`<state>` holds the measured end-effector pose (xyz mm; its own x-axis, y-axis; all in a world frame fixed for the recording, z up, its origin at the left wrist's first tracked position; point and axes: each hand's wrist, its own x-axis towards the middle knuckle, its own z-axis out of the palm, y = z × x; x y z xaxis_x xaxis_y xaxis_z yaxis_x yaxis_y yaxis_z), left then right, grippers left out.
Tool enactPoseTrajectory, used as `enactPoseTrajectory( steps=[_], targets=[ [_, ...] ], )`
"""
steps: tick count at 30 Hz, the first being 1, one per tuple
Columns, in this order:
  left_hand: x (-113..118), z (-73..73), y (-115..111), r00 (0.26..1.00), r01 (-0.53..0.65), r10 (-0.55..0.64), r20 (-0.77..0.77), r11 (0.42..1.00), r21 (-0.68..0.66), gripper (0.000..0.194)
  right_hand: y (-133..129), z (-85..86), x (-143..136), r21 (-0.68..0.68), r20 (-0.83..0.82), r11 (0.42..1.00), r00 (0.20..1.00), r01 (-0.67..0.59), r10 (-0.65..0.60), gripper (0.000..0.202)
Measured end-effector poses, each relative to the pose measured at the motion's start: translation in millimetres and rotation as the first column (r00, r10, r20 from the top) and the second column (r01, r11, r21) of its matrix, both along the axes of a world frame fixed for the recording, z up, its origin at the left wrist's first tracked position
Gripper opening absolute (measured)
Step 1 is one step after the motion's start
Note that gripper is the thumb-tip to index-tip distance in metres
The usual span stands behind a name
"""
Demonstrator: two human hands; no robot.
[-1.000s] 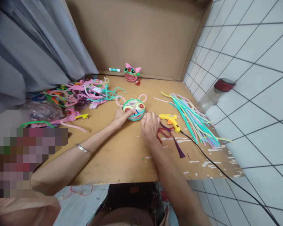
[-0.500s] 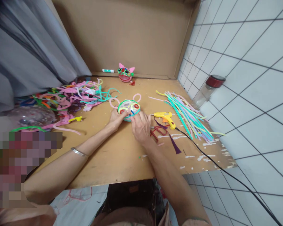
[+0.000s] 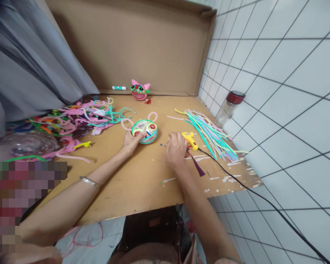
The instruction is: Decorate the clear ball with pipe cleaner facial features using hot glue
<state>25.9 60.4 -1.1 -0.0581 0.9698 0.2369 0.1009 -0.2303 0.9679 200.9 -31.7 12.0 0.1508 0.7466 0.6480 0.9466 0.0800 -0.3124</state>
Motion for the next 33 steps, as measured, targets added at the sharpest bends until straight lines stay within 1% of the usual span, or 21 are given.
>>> enactPoseTrajectory(
  steps=[1,3,5,7,9,11,13,15,17,20,22,24,26,28,30,32,33],
  targets=[
    [-0.4,-1.5,1.2,1.000,0.000,0.000,0.002,1.000,0.005,0.060,-5.9,-0.8,10.5,-0.002,0.007,0.999,0.999,0.040,-0.040,0.024],
    [-0.2,-4.8,3.4,1.000,0.019,-0.019,0.017,1.000,0.017,0.058,-16.2,-1.2,30.5,0.001,0.066,0.985,0.983,0.172,-0.172,0.025],
    [1.0,-7.3,5.2,0.999,0.033,-0.033,0.040,0.999,0.017,0.058,-20.5,1.5,45.9,-0.051,0.147,0.959,0.952,0.279,-0.270,0.029],
    [2.1,-8.2,6.1,0.998,0.024,-0.025,0.061,1.000,0.010,0.058,-16.8,7.1,54.7,-0.193,0.224,0.909,0.919,0.369,-0.326,0.034],
    [2.3,-7.1,5.8,0.997,0.011,-0.011,0.077,1.000,0.005,0.058,-7.3,14.1,57.9,-0.363,0.269,0.831,0.901,0.421,-0.339,0.040],
    [1.9,-5.0,4.4,0.996,0.004,-0.005,0.087,1.000,0.001,0.058,3.4,20.8,58.5,-0.496,0.270,0.747,0.896,0.443,-0.352,0.047],
    [1.2,-2.7,2.7,0.995,0.008,-0.007,0.096,1.000,-0.008,0.056,11.5,26.5,59.3,-0.580,0.245,0.684,0.896,0.442,-0.371,0.050],
    [0.9,-0.9,1.6,0.994,0.019,-0.017,0.104,1.000,-0.017,0.055,15.4,31.0,60.8,-0.625,0.224,0.655,0.901,0.425,-0.371,0.049],
    [1.1,-0.1,1.5,0.994,0.032,-0.029,0.108,0.999,-0.021,0.057,16.4,34.5,62.0,-0.645,0.217,0.646,0.909,0.407,-0.355,0.049],
    [1.6,-1.1,3.1,0.995,0.041,-0.039,0.096,0.999,-0.023,0.061,17.0,37.3,61.1,-0.663,0.208,0.629,0.907,0.406,-0.367,0.056],
    [1.6,-3.7,4.9,0.994,0.050,-0.048,0.095,0.999,-0.017,0.063,18.6,37.0,60.0,-0.663,0.187,0.626,0.900,0.411,-0.393,0.056],
    [1.2,-7.0,6.9,0.993,0.053,-0.052,0.104,0.999,-0.010,0.064,20.2,35.0,60.1,-0.654,0.168,0.633,0.895,0.414,-0.413,0.049],
    [0.7,-10.1,8.8,0.992,0.040,-0.038,0.119,0.999,-0.008,0.065,20.6,32.6,61.7,-0.619,0.128,0.662,0.886,0.423,-0.446,0.046],
    [0.4,-11.7,10.0,0.990,0.038,-0.037,0.134,0.999,-0.005,0.064,19.7,31.4,63.1,-0.541,0.053,0.708,0.858,0.454,-0.511,0.050],
    [0.3,-11.2,10.5,0.988,0.044,-0.042,0.146,0.999,-0.008,0.060,18.6,32.0,61.9,-0.431,-0.059,0.761,0.827,0.485,-0.560,0.056],
    [0.4,-9.0,10.4,0.990,0.043,-0.041,0.136,0.999,-0.017,0.055,18.9,33.5,56.3,-0.323,-0.166,0.819,0.824,0.474,-0.542,0.060],
    [0.3,-7.4,10.1,0.992,0.035,-0.032,0.123,0.999,-0.022,0.054,19.7,33.9,51.6,-0.271,-0.216,0.853,0.835,0.446,-0.506,0.061]
  ],
)
